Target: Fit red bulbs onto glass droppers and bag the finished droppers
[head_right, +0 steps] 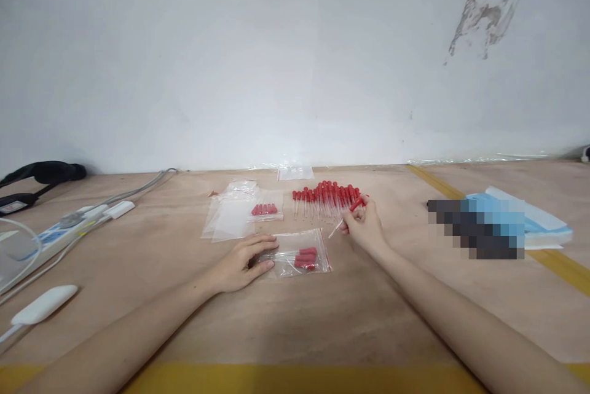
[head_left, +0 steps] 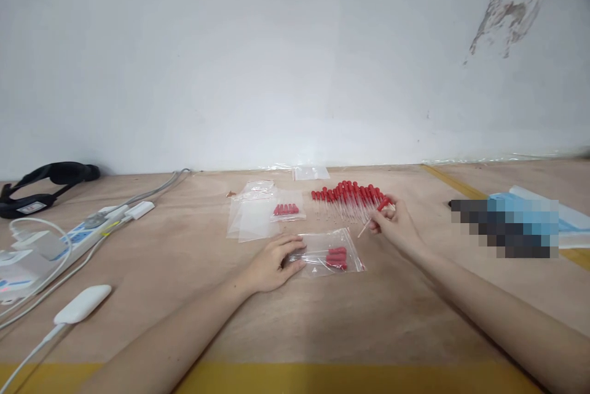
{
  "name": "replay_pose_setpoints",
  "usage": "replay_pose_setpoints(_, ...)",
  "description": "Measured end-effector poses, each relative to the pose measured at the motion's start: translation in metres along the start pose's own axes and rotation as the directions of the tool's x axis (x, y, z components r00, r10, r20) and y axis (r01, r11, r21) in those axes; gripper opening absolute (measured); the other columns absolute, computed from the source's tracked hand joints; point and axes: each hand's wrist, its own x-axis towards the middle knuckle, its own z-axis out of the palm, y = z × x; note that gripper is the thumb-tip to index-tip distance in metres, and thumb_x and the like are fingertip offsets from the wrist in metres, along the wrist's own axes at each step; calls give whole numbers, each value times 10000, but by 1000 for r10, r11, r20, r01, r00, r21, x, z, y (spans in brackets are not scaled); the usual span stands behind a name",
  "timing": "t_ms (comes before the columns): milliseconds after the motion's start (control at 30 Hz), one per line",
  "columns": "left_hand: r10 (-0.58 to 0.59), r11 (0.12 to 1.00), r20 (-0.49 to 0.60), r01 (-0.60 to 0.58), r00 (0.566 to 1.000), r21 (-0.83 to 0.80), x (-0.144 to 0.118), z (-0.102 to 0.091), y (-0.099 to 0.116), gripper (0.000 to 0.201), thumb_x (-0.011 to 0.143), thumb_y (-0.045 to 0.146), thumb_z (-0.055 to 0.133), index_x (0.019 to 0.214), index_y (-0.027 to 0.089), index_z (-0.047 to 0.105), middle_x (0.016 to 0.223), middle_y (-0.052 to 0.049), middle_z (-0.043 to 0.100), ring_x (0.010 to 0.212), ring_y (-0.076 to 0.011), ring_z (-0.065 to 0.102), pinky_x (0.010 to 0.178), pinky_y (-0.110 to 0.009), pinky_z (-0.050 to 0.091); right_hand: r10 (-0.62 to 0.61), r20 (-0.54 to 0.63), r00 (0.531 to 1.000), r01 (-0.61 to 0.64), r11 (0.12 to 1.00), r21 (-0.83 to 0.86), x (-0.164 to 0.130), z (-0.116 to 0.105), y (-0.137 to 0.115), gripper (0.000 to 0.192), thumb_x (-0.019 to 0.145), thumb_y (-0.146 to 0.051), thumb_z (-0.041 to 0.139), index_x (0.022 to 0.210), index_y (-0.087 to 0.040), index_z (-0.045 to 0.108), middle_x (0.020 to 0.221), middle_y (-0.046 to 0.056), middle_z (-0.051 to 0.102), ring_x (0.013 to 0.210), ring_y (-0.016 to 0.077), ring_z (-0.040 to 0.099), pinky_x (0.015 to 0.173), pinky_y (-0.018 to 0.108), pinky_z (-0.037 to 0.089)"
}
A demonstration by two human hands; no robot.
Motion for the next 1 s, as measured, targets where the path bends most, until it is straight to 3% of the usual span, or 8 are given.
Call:
replay_pose_setpoints(167,1,1000,2,-1,1000,2,0,0,1,383,828,358,478,1188,228,484,1203,-67,517,1137,-216,443,992,-412,328,107,65,992,-117,979,168,-16,12,13,553,657,-300,612,1073,-248,252,556,-74,510,519,147,591,526,290,533)
replay_pose_setpoints(333,-2,1000,9,2,1000,17,0,-1,1,424,830,362,471,1225,212,436,1220,-80,497,1140,-215,434,991,-415,324,226,180,957,-276,899,341,-25,22,10,282,717,-309,575,868,-233,350,623,-32,562,577,132,609,625,306,531)
replay_pose_setpoints(500,-11,1000,22,10,1000,22,0,-2,2,444,832,372,465,1243,213,412,1232,-80,486,1137,-217,436,988,-412,328,228,340,913,-290,946,146,-30,14,8,259,637,-310,660,791,-168,509,660,-15,572,538,66,537,565,212,473)
replay_pose_setpoints(667,-6,1000,18,6,1000,23,0,-2,2,448,829,367,473,1243,208,408,1235,-75,484,1137,-211,436,990,-405,327,197,418,887,-223,975,12,-31,14,7,378,527,-365,719,758,-165,498,544,-57,533,430,53,459,393,179,344)
replay_pose_setpoints(867,-11,1000,11,11,1000,22,0,-2,3,438,831,377,467,1234,214,424,1238,-71,484,1134,-217,441,978,-398,343,156,385,910,-159,987,-23,-31,28,4,345,483,-388,722,654,-157,531,586,-10,587,498,98,524,449,217,400)
replay_pose_setpoints(1000,-7,1000,-2,8,1000,21,1,-2,3,433,831,375,468,1229,209,434,1225,-72,494,1121,-213,452,973,-389,350,166,508,845,-165,985,-47,-34,27,1,332,574,-442,653,732,-161,575,547,-16,570,475,101,523,429,215,399)
